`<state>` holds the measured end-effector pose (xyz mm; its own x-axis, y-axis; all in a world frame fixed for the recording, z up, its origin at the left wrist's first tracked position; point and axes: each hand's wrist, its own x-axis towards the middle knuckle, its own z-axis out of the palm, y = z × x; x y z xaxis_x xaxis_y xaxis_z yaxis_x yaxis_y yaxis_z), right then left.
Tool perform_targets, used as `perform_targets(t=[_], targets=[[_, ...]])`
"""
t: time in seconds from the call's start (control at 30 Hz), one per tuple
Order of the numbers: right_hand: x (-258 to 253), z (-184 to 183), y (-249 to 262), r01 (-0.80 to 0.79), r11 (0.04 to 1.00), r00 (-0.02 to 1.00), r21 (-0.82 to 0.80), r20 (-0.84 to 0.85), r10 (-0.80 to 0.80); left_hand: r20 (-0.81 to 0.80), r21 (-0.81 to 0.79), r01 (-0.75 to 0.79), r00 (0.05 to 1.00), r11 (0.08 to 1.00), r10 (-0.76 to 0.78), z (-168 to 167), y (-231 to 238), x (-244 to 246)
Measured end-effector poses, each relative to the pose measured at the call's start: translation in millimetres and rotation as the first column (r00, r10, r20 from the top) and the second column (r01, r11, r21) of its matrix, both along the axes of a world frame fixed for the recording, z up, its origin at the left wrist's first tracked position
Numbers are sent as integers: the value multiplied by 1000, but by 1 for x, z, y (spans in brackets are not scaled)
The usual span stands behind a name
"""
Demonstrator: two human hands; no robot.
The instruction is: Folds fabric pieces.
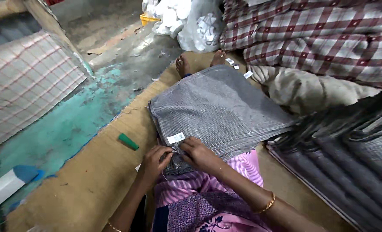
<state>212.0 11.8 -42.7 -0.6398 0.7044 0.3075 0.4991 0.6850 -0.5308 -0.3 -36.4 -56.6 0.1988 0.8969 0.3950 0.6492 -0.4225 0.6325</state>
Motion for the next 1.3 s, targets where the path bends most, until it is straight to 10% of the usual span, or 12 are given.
perform_targets(t=[0.2, 0.47, 0.73, 1.0, 1.13, 1.3], targets=[[20, 112, 37, 192, 981, 944, 26, -279, -177, -118, 64, 247, 964, 967, -238, -5, -6, -9], [11, -9, -15, -4, 998, 998, 63, 64, 0, -87, 82, 98, 992, 992, -91, 2, -6, 3], [29, 104, 32, 223, 974, 925, 48, -326, -195, -218, 146, 222, 958, 964, -188, -9, -11, 4], [21, -11, -18, 22, 995, 992, 101, 123, -35, -108, 107, 63, 993, 992, -51, -4, -8, 18], [27, 39, 7, 93, 992, 992, -84, -83, -100, -161, 0, 99, 982, 995, -98, 4, -5, 14], [27, 94, 30, 223, 964, 952, 145, -245, -183, -278, 167, 174, 953, 971, -123, -7, -4, 8]])
